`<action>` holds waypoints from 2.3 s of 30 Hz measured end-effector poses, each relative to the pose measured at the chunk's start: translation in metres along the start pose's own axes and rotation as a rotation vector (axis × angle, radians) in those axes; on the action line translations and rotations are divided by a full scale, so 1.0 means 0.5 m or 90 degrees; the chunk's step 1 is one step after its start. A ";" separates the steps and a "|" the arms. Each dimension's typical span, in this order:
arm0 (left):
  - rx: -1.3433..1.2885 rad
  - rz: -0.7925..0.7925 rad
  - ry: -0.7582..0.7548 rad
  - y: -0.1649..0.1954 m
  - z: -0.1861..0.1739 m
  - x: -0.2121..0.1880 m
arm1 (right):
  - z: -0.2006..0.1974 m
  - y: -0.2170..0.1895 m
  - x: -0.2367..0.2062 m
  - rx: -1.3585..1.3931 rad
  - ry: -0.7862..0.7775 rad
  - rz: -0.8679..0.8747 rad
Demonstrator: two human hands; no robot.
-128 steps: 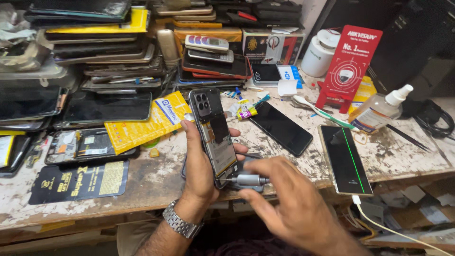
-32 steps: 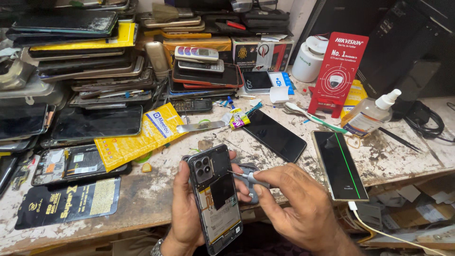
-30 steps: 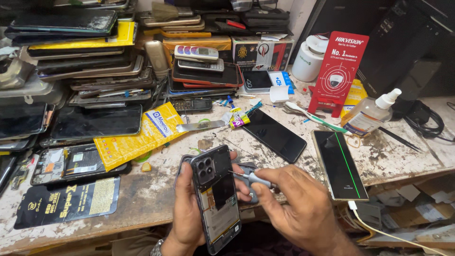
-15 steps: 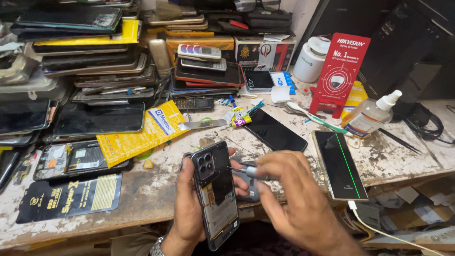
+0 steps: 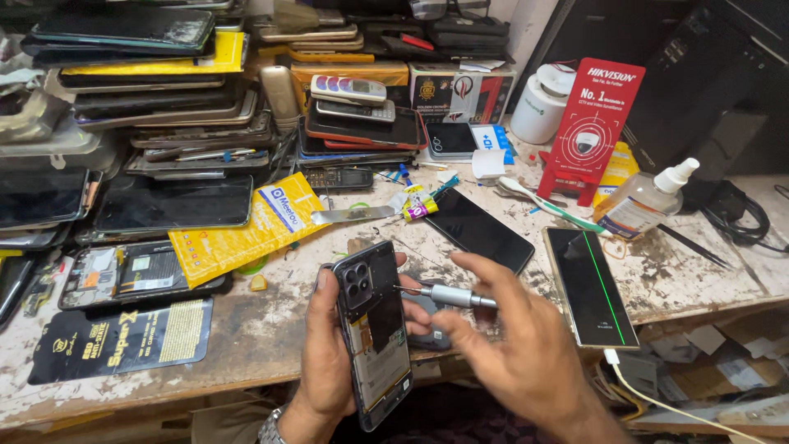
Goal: The person removes the back cover of a smartphone, then uses a screwdriver to unscrew several screws from the internal frame. The person continues to remove screws from different areas of the phone's interior and sets them aside on the workbench.
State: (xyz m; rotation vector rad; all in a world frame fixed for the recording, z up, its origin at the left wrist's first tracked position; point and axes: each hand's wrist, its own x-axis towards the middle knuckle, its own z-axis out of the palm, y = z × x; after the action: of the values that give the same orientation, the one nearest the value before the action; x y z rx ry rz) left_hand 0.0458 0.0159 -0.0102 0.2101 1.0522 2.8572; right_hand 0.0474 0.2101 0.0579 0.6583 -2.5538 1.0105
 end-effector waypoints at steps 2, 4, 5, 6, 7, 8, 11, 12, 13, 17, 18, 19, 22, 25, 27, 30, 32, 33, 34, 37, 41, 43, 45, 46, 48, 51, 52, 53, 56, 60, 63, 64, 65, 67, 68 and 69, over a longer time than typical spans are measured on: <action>-0.007 -0.003 -0.008 -0.001 0.001 0.000 | -0.001 0.000 -0.001 -0.007 0.036 -0.072; -0.040 -0.009 -0.014 -0.002 0.002 0.001 | 0.001 -0.001 0.001 0.002 0.052 -0.091; -0.022 -0.002 -0.013 0.000 0.001 0.001 | 0.002 -0.001 0.002 0.014 0.043 -0.067; -0.007 0.000 -0.009 -0.001 0.002 0.001 | 0.002 -0.003 0.001 0.024 0.031 -0.038; 0.008 0.002 -0.011 -0.001 0.002 0.001 | 0.002 -0.004 0.000 0.026 0.042 -0.055; -0.008 -0.009 -0.014 -0.001 0.003 0.002 | 0.003 -0.004 0.003 0.027 0.057 -0.074; -0.019 -0.016 -0.017 0.000 0.003 0.003 | 0.006 -0.002 0.006 0.030 0.059 -0.085; -0.002 -0.011 -0.017 0.000 0.004 0.002 | 0.006 -0.001 0.005 0.032 0.049 -0.076; 0.013 -0.008 -0.020 0.000 0.005 0.002 | 0.007 -0.001 0.002 0.040 0.048 -0.072; -0.030 -0.037 0.001 0.000 0.008 0.002 | 0.011 0.005 0.000 0.053 0.078 -0.096; -0.026 -0.035 -0.001 0.000 0.008 0.003 | 0.012 0.006 -0.002 0.052 0.088 -0.108; -0.021 -0.032 -0.004 0.001 0.009 0.003 | 0.011 0.007 -0.003 0.055 0.088 -0.109; -0.028 -0.035 -0.012 0.003 0.008 0.004 | 0.010 0.009 -0.007 0.066 0.079 -0.106; -0.016 -0.026 -0.016 0.003 0.009 0.004 | 0.011 0.010 -0.007 0.075 0.066 -0.097; -0.020 -0.029 -0.015 0.002 0.010 0.005 | 0.011 0.010 -0.008 0.072 0.066 -0.086; -0.021 -0.037 -0.001 0.003 0.010 0.006 | 0.009 0.012 -0.011 0.080 0.094 -0.099; -0.006 -0.043 0.024 0.006 0.008 0.003 | 0.004 0.014 -0.013 0.070 0.094 -0.090; 0.007 -0.045 0.040 0.008 0.007 0.001 | 0.001 0.016 -0.014 0.064 0.094 -0.084; 0.020 -0.048 0.056 0.009 0.006 -0.002 | -0.001 0.019 -0.014 0.043 0.091 -0.085; -0.030 -0.089 0.073 0.009 0.002 -0.025 | -0.002 0.028 -0.011 -0.005 0.069 -0.082; -0.052 -0.142 0.018 -0.005 0.000 -0.045 | 0.007 0.029 -0.011 -0.010 -0.006 -0.066; -0.037 -0.188 0.019 -0.012 -0.001 -0.047 | 0.007 0.025 -0.013 -0.001 -0.030 -0.066; -0.050 -0.186 0.019 -0.016 0.000 -0.046 | 0.002 0.019 -0.016 0.005 -0.034 -0.071; -0.056 -0.185 0.018 -0.016 0.000 -0.045 | -0.005 0.017 -0.018 0.008 -0.025 -0.082; -0.055 -0.177 0.029 -0.014 0.000 -0.043 | -0.019 0.013 -0.022 0.012 -0.006 -0.099; -0.091 -0.169 0.018 -0.010 0.003 -0.039 | -0.029 0.006 -0.032 0.003 0.030 -0.119; -0.108 -0.166 0.012 -0.010 0.005 -0.038 | -0.027 0.004 -0.033 0.017 0.031 -0.142; -0.122 -0.168 0.008 -0.010 0.006 -0.037 | -0.023 0.002 -0.033 0.031 0.033 -0.165; -0.148 -0.174 -0.001 -0.012 0.011 -0.035 | -0.013 -0.002 -0.033 0.072 0.011 -0.197; -0.151 -0.179 0.005 -0.015 0.014 -0.034 | -0.004 -0.007 -0.031 0.081 0.001 -0.218; -0.147 -0.180 0.012 -0.015 0.012 -0.034 | -0.001 -0.006 -0.029 0.081 -0.003 -0.216; -0.143 -0.181 0.013 -0.015 0.011 -0.034 | 0.000 -0.005 -0.029 0.070 -0.002 -0.217; -0.139 -0.179 0.013 -0.015 0.010 -0.034 | 0.000 -0.004 -0.029 0.058 0.000 -0.217; -0.130 -0.172 0.015 -0.016 0.009 -0.035 | 0.001 -0.002 -0.030 0.045 0.001 -0.215; -0.116 -0.170 0.016 -0.017 0.009 -0.034 | 0.001 -0.001 -0.029 0.044 0.002 -0.215; -0.103 -0.169 0.019 -0.017 0.009 -0.034 | 0.002 -0.001 -0.028 0.043 0.002 -0.213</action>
State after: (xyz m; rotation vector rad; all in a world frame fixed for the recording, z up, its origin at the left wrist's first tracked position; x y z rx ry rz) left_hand 0.0636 0.0230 -0.0142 0.0140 0.7811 2.6926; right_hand 0.0594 0.2133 0.0515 1.0588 -2.3084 0.9798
